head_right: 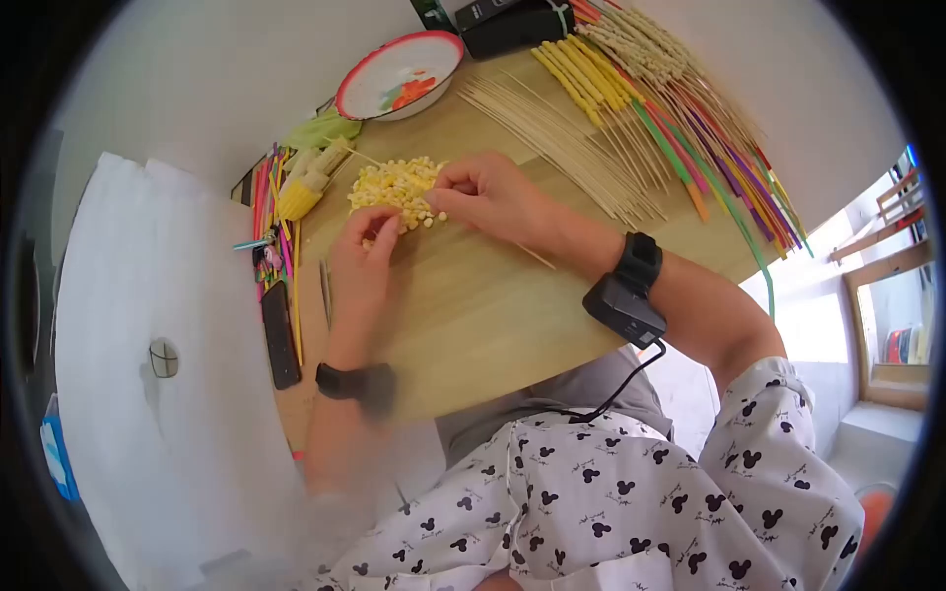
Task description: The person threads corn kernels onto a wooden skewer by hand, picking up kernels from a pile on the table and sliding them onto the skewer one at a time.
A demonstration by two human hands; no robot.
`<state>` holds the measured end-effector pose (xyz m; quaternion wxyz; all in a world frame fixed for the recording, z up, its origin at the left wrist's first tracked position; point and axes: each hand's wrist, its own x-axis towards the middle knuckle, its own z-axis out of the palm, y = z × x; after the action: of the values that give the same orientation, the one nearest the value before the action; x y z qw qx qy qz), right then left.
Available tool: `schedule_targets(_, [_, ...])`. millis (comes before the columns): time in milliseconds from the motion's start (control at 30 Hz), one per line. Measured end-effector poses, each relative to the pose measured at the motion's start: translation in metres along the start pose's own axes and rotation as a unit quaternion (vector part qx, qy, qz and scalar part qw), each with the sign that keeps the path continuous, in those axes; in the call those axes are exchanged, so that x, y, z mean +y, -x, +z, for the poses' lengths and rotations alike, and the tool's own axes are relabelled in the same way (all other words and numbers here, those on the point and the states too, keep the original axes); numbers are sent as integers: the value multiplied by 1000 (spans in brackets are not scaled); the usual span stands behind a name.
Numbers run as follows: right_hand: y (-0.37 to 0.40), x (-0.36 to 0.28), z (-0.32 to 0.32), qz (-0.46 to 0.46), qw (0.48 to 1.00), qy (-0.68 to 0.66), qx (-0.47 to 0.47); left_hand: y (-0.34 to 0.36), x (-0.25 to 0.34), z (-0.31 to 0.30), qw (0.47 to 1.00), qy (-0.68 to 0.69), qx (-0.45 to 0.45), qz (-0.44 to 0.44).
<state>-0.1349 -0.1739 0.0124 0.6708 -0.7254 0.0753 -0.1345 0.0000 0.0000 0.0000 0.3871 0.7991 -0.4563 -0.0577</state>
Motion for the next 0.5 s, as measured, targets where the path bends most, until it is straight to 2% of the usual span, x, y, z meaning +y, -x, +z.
schedule_targets(67, [0, 4, 1, -12, 1000, -19, -15, -2, 3, -13, 957, 259, 78, -100])
schedule_targets(100, [6, 1, 2, 2, 1000, -8, -26, 3, 1, -14, 951, 274, 86, -111])
schedule_targets(167, [3, 3, 6, -5, 998, -21, -53, -4, -12, -32, 833, 515, 162, -122])
schedule_targets(200, [1, 2, 8, -18, 998, -24, -63, -8, -29, -41, 807, 554, 170, -115])
schedule_targets(333, [5, -4, 9, 13, 994, -16, -112, -11, -50, -51, 785, 572, 217, -102])
schedule_targets(500, [9, -7, 11, 14, 991, -24, -133, -12, -50, -47, 804, 524, 262, -105])
